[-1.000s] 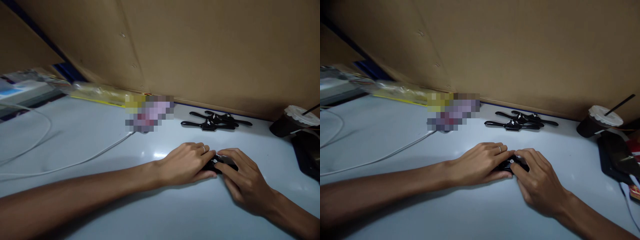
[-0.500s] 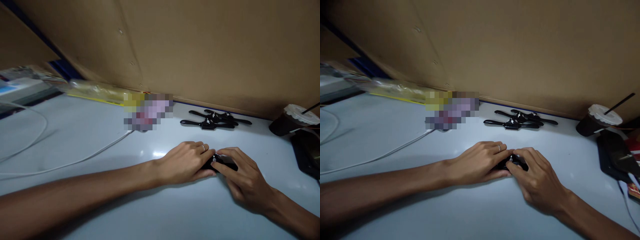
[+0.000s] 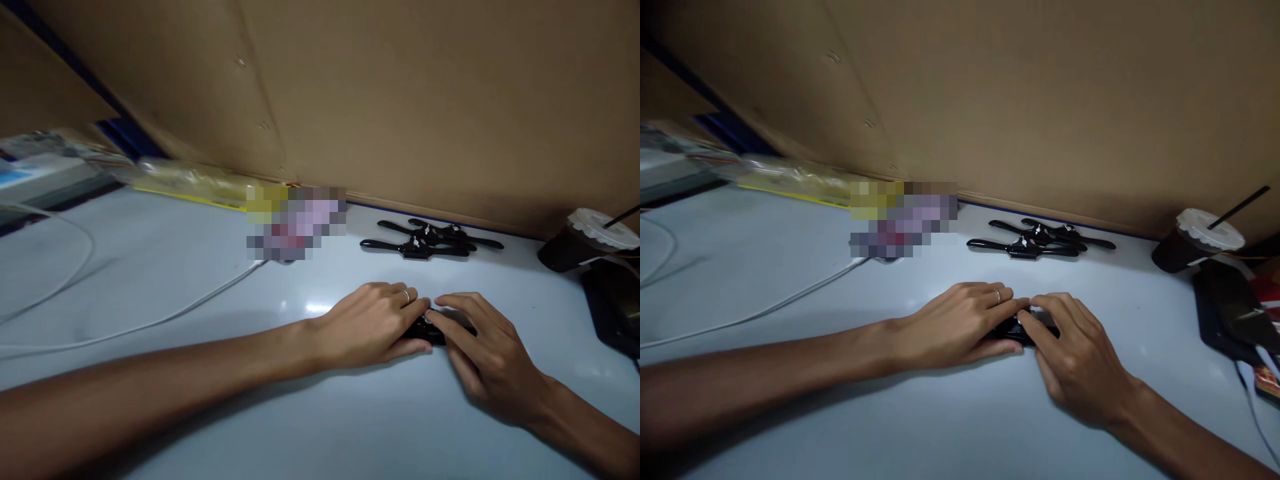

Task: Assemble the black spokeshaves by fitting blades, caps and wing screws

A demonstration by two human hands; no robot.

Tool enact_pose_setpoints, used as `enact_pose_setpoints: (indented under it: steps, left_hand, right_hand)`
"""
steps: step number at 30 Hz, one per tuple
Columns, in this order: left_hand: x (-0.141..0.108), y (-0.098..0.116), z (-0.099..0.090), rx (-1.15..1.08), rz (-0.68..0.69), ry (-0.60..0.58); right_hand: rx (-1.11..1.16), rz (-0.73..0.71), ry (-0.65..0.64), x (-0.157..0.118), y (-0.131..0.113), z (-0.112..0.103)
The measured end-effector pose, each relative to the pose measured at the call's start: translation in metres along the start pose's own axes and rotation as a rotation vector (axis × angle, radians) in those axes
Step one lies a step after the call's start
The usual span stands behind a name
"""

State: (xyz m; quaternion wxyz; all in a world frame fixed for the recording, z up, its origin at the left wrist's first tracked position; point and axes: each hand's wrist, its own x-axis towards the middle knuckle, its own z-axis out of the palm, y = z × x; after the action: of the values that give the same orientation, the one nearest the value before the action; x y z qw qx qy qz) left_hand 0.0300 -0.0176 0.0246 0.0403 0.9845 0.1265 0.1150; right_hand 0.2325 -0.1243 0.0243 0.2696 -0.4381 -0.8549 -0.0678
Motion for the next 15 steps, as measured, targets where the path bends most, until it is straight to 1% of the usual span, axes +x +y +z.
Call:
enact_pose_setpoints:
  steps: [3, 7, 9, 12, 15]
  left_hand:
    - [0.0002, -0.0002, 0.0012, -0.006, 0.007, 0.013]
    - [0.0002, -0.0006, 0.0023, -0.009, 0.012, 0.028]
    - [0.0000, -0.0006, 0.0019, -0.001, 0.011, 0.026]
    - [-0.0003, -0.0005, 0.0008, 0.017, 0.007, 0.015]
    - [-0.0008, -0.0008, 0.0008, 0.019, 0.012, 0.014]
  right_hand:
    - [0.038, -0.035, -0.019, 0.0026, -0.0012, -0.0027]
    - [0.050, -0.054, 0.020, 0.0030, -0.0015, -0.0033]
    - [0.037, -0.034, 0.044, 0.0014, -0.0010, -0.0019]
    - [-0.004, 0.033, 0.060, -0.0016, -0.0001, 0.0005]
    - [-0.021, 0.041, 0.036, -0.0027, 0.0003, 0.0013]
